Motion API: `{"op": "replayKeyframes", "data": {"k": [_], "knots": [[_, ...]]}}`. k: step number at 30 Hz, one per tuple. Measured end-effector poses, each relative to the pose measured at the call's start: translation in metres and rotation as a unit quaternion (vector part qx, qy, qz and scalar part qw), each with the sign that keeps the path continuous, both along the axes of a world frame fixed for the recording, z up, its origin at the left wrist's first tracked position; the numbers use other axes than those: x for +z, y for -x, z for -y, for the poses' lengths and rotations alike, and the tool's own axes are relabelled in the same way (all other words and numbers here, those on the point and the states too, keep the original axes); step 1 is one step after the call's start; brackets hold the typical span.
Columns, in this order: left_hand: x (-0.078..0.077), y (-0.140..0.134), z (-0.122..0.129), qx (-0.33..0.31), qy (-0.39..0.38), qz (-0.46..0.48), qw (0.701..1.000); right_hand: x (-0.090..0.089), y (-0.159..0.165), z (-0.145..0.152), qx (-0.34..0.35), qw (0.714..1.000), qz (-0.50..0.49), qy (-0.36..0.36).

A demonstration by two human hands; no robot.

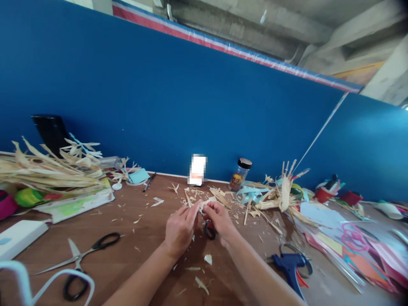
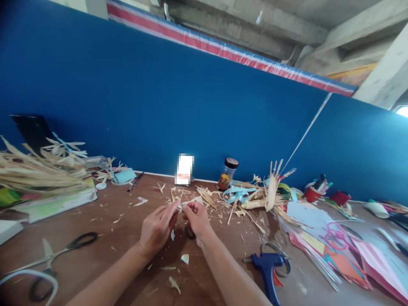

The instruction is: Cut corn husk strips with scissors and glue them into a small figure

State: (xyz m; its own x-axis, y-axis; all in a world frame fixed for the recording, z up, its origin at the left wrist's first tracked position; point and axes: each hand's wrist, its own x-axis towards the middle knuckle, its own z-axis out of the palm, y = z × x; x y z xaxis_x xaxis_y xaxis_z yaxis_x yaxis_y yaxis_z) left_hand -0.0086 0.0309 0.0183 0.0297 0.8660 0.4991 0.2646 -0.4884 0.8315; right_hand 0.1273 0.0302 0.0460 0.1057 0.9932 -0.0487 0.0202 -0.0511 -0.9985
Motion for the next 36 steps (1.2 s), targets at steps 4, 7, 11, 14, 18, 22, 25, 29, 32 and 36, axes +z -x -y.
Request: {"op": "replayKeyframes", "data": {"k": [4, 7, 11, 14, 18, 22, 25, 29, 32, 36], "knots": [[-0.001, -0.001, 0.002, 0.007, -0.023, -0.039, 0.999, -0.002, 0.001, 0.0, 0.012, 1.0, 0.0, -0.019], [0.002, -0.003, 0.002, 0.006, -0.018, -0.036, 0.999, -0.005, 0.0, -0.005, 0.011, 0.999, 0.014, -0.044], [0.008, -0.004, -0.005, 0.007, 0.089, 0.103, 0.991, -0.004, -0.009, -0.011, 0.022, 0.994, 0.058, -0.085], [0.008, -0.003, -0.012, -0.034, 0.173, 0.162, 0.971, 0.0, -0.015, -0.013, 0.041, 0.989, 0.099, -0.107], [0.003, -0.002, -0.016, -0.112, 0.238, 0.163, 0.951, 0.004, -0.014, -0.013, 0.065, 0.97, 0.193, -0.135], [-0.001, -0.002, -0.016, -0.117, 0.25, 0.182, 0.944, 0.003, -0.01, -0.016, 0.08, 0.957, 0.229, -0.159], [-0.002, 0.001, -0.019, -0.082, 0.258, 0.217, 0.938, -0.001, -0.011, -0.02, 0.04, 0.945, 0.275, -0.174], [0.0, 0.008, -0.024, -0.016, 0.254, 0.249, 0.934, -0.008, -0.01, -0.017, 0.073, 0.924, 0.338, -0.162], [0.002, 0.01, -0.025, 0.009, 0.27, 0.291, 0.918, -0.014, -0.003, -0.009, 0.137, 0.903, 0.381, -0.144], [0.002, 0.009, -0.025, 0.026, 0.271, 0.315, 0.909, -0.019, 0.01, -0.004, 0.159, 0.882, 0.431, -0.106]]}}
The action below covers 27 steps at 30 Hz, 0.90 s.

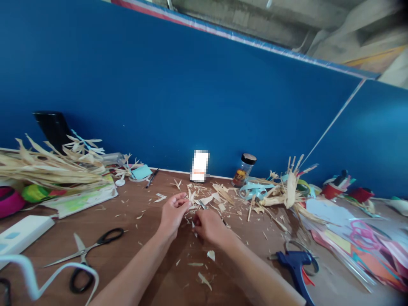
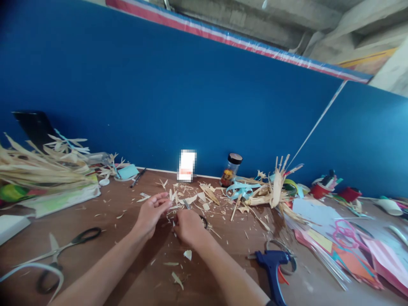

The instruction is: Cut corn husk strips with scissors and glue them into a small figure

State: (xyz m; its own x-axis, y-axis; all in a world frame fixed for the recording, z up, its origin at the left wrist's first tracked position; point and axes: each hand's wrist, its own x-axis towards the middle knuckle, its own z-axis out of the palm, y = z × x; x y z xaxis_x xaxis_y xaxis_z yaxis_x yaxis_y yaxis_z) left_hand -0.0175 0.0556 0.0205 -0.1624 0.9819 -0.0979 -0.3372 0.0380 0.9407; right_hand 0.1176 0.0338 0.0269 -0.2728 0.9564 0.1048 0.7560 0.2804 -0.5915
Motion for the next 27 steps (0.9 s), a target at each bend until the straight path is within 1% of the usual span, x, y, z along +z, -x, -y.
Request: {"op": "replayKeyframes", "data": {"k": [3, 5, 7, 10, 12, 15, 19, 23, 27], "knots": [[0.0, -0.002, 0.0, 0.007, -0.002, 0.002, 1.0, 0.0, 0.004, -0.003, -0.016, 0.999, 0.026, 0.031], [0.0, -0.003, 0.001, 0.009, -0.001, 0.005, 1.0, 0.0, 0.003, -0.005, -0.02, 0.998, 0.022, 0.048], [0.0, -0.004, 0.001, 0.011, 0.005, 0.017, 1.0, 0.001, 0.0, -0.008, -0.028, 0.998, -0.004, 0.051], [0.001, -0.006, 0.002, 0.002, 0.019, 0.049, 0.999, 0.004, -0.006, -0.014, -0.066, 0.994, -0.082, 0.029], [0.001, -0.009, 0.004, -0.02, 0.027, 0.069, 0.997, 0.005, -0.008, -0.018, -0.097, 0.983, -0.152, 0.016], [0.001, -0.012, 0.007, -0.049, 0.022, 0.084, 0.995, 0.004, -0.006, -0.021, -0.129, 0.958, -0.255, 0.019], [0.0, -0.014, 0.01, -0.044, 0.018, 0.08, 0.996, 0.002, 0.0, -0.018, -0.141, 0.924, -0.353, 0.038], [-0.002, -0.013, 0.009, -0.043, 0.031, 0.084, 0.995, 0.003, 0.003, -0.015, -0.14, 0.903, -0.403, 0.045], [-0.003, -0.013, 0.008, -0.056, 0.032, 0.081, 0.995, 0.006, 0.0, -0.016, -0.134, 0.901, -0.41, 0.044]]}}
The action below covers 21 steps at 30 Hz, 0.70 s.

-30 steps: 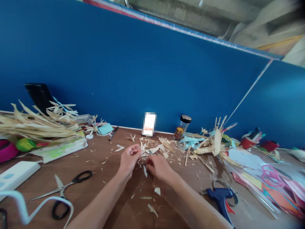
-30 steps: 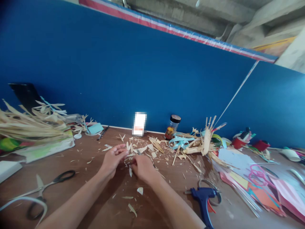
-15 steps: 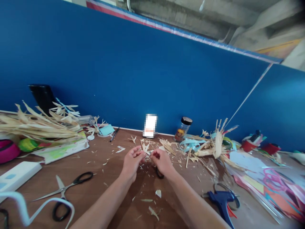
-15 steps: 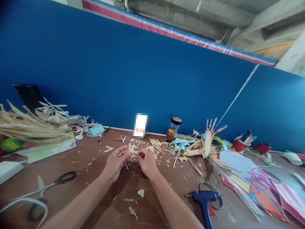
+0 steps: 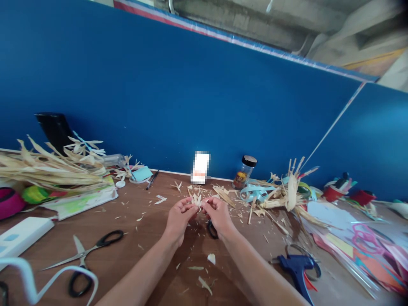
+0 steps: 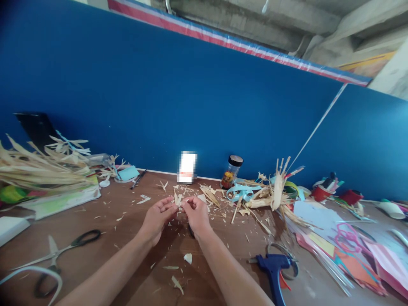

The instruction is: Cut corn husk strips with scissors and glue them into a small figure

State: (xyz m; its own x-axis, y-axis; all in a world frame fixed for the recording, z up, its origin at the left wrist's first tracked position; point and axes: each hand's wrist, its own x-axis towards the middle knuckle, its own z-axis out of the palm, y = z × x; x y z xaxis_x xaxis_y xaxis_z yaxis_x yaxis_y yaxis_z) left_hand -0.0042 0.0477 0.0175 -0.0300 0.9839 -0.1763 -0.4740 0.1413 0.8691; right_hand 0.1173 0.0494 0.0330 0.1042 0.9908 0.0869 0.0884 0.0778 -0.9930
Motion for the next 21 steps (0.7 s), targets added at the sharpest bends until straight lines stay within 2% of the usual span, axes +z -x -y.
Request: {"op": "replayKeyframes", "data": {"k": [21], "knots": [[0.0017, -0.0006, 0.0003, -0.004, 0.034, -0.011, 0.999, 0.0002, -0.0015, 0.0012, 0.017, 1.0, 0.014, -0.018]]}}
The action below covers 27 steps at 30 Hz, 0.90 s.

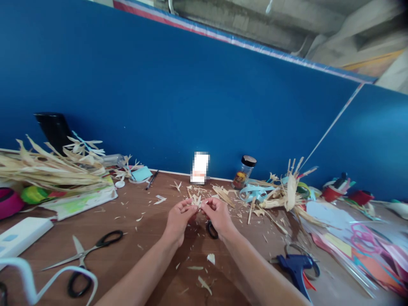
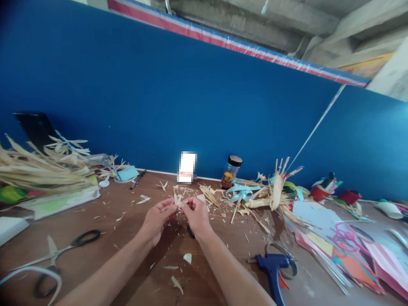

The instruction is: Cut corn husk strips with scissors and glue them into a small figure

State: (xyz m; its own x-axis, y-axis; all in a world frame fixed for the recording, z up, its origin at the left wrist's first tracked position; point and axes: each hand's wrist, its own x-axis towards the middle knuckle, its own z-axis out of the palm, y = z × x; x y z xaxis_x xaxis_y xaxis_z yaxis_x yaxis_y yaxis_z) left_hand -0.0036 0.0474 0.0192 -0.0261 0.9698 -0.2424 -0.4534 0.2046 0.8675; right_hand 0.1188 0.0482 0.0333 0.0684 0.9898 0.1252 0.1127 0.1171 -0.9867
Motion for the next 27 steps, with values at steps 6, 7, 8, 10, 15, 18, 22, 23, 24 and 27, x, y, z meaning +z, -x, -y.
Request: {"op": "replayKeyframes", "data": {"k": [6, 7, 8, 10, 15, 18, 22, 23, 24, 27], "knots": [[0.001, -0.001, 0.0, 0.001, 0.0, 0.008, 1.0, -0.002, -0.001, 0.0, 0.004, 0.999, 0.034, -0.021], [0.001, -0.001, 0.001, 0.004, 0.003, 0.011, 1.0, -0.003, -0.002, -0.001, 0.001, 0.999, 0.042, -0.023], [0.002, -0.001, 0.001, 0.008, 0.006, 0.014, 1.0, -0.003, -0.003, -0.001, -0.002, 0.998, 0.052, -0.024], [0.002, 0.0, 0.0, 0.013, 0.012, 0.019, 1.0, -0.005, -0.006, -0.002, -0.008, 0.997, 0.074, -0.024], [0.0, 0.001, 0.0, 0.009, 0.0, 0.028, 1.0, -0.007, -0.019, 0.007, 0.039, 0.988, 0.152, 0.001], [-0.002, 0.0, 0.0, -0.002, -0.005, 0.026, 1.0, 0.0, -0.025, 0.019, 0.065, 0.971, 0.231, -0.007], [-0.002, -0.001, 0.0, -0.006, -0.014, 0.025, 1.0, 0.025, -0.034, 0.037, 0.037, 0.908, 0.41, -0.073], [-0.001, -0.001, 0.0, -0.01, -0.016, 0.024, 1.0, 0.033, -0.038, 0.044, 0.027, 0.901, 0.426, -0.076], [0.0, -0.001, 0.0, -0.018, -0.015, 0.021, 0.999, 0.041, -0.044, 0.051, 0.019, 0.9, 0.429, -0.078], [0.003, 0.0, 0.0, -0.009, 0.009, 0.008, 1.0, 0.062, -0.07, 0.079, -0.003, 0.906, 0.413, -0.09]]}}
